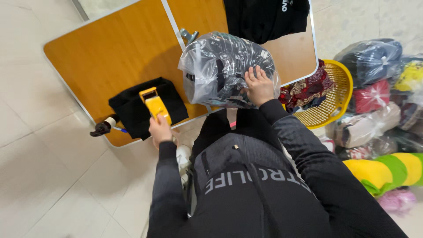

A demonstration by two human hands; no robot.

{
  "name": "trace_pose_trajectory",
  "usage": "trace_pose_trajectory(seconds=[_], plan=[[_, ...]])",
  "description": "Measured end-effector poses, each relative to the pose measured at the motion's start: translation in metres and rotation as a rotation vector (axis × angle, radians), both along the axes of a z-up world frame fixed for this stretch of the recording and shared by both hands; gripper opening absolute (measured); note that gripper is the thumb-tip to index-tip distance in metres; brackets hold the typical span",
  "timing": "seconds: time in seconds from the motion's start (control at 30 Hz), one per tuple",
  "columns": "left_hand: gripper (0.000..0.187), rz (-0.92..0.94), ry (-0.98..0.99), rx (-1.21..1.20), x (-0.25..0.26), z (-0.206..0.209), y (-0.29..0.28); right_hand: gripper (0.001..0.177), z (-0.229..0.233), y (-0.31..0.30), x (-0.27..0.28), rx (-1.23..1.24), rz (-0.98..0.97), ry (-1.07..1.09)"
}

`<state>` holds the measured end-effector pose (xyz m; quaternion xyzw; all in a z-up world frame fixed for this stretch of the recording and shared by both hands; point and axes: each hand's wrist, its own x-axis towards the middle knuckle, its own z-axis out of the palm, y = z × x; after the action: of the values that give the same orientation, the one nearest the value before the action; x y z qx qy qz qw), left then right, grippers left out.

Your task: The person places folded black clothing into a clear plastic bag, seals it with a tape dispenser, and writes on the bag with a marker. The person then places the sealed bag on the floor and unfolds another black garment on the table.

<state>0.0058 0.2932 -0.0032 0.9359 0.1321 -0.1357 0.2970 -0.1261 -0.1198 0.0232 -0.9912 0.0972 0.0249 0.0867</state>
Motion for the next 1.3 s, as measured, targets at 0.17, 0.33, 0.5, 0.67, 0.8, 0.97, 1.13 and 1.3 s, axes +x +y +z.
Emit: trace_pose_trajectory(seconds=[0.17,0.33,0.5,0.67,0.8,0.97,1.13,1.3], plan=[[0.042,-0.034,-0.165,-0.873,-0.038,0.170,-0.025,0.067,-0.004,0.000,-0.002,0.031,-0.014,-0.031],[0.041,-0.234,-0.012,-1.147,-0.053,0.246,-0.100,0.064,-0.009,0.001,-0.003,0.045,-0.034,-0.088],[0.033,-0.344,0.211,-0.971,-0.050,0.202,-0.206,0.047,-0.015,0.004,-0.010,0.030,-0.056,-0.111],[0.045,-0.386,0.154,-0.736,-0.038,0.146,-0.278,0.041,-0.024,0.001,-0.011,0.104,-0.133,-0.171],[0.049,-0.268,0.306,-0.728,-0.022,0.122,-0.294,0.038,-0.020,0.004,-0.012,0.093,-0.144,-0.251],[0.058,-0.427,0.242,-0.338,-0.016,0.112,-0.302,0.042,-0.004,-0.001,-0.009,0.106,-0.134,-0.298],[0.058,-0.420,0.307,-0.330,-0.028,0.115,-0.302,0.037,0.005,-0.001,-0.010,0.150,-0.146,-0.315],[0.058,-0.432,0.288,-0.314,-0.040,0.114,-0.297,0.032,0.003,-0.003,-0.012,0.154,-0.192,-0.332]])
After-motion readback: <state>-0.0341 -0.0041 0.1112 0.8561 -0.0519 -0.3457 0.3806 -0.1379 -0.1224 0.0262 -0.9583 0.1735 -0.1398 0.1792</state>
